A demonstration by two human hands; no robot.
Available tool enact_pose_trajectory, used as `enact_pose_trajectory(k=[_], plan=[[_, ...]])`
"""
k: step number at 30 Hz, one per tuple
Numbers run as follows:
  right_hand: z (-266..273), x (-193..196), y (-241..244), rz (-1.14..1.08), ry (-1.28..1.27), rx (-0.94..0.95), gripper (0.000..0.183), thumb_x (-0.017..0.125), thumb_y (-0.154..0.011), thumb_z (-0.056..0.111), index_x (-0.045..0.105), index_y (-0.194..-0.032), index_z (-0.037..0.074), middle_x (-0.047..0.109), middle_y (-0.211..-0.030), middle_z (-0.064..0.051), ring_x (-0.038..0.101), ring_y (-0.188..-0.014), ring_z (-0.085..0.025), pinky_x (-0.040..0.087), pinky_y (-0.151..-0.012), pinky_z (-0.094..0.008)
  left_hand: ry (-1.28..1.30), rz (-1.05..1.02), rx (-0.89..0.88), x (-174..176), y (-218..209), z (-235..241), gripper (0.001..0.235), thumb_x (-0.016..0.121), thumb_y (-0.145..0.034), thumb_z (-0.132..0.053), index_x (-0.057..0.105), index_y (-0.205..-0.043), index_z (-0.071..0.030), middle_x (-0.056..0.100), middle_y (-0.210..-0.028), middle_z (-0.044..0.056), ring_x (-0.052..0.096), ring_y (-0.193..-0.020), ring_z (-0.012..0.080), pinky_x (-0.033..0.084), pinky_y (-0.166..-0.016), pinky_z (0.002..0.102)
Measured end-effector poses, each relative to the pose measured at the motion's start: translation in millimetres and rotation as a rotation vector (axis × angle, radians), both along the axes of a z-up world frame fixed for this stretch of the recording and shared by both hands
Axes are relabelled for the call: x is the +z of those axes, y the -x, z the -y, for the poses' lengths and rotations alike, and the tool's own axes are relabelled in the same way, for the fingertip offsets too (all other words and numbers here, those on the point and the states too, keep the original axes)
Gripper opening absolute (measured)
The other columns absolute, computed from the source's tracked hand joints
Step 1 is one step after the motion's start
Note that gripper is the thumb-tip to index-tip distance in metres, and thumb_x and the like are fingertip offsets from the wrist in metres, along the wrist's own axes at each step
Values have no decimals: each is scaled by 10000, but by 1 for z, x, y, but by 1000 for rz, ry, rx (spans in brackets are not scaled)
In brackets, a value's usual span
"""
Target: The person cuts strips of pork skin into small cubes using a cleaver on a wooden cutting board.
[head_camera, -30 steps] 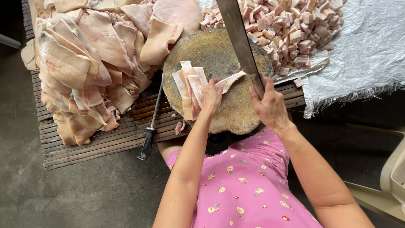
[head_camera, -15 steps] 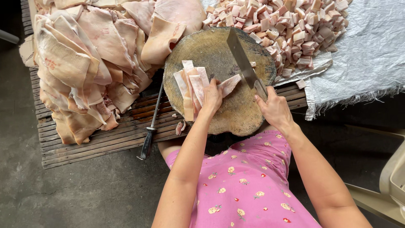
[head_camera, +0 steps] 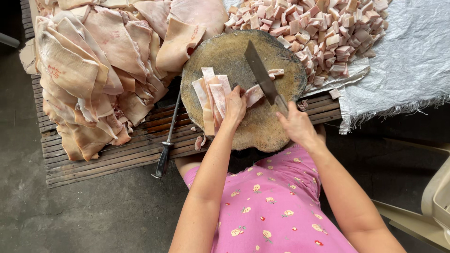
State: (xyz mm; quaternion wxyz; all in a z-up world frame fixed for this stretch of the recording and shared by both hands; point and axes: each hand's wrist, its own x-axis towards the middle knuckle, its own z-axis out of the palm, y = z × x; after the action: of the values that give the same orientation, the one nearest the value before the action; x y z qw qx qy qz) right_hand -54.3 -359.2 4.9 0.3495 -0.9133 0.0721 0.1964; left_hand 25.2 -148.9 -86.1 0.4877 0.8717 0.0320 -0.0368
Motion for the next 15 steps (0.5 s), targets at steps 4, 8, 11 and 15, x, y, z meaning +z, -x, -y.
enact_pose_trajectory(k=[4,8,11,15], plan=[[13,32,2,162,14,-72,407,619,-1010,376,553,-1204,25,703,-686,-243,734,-686,-386,570,-639,-506,107,-7,21,1,-6,4,178,669,-943,-99,708,-1077,13,745,-897,125,707,-778,218,563,-716,383],[7,55,6,347,-76,-135,444,610,-1035,342,494,-1266,-19,691,-663,-203,718,-554,-319,565,-526,-480,202,-217,60,3,-13,12,173,676,-954,-121,708,-1061,11,745,-833,108,665,-669,163,569,-613,331],[-5,43,6,367,-155,-107,409,548,-1074,332,439,-1242,-24,670,-653,-203,688,-508,-322,568,-474,-423,167,-250,66,0,-15,13,171,681,-958,-132,704,-1058,4,748,-840,100,668,-658,137,569,-609,309],[-25,6,3,475,271,138,345,604,-1018,339,471,-1078,26,700,-774,-253,704,-671,-416,563,-578,-477,123,-76,75,-8,-15,11,144,682,-917,-70,720,-1022,21,753,-858,123,685,-729,155,570,-673,335]])
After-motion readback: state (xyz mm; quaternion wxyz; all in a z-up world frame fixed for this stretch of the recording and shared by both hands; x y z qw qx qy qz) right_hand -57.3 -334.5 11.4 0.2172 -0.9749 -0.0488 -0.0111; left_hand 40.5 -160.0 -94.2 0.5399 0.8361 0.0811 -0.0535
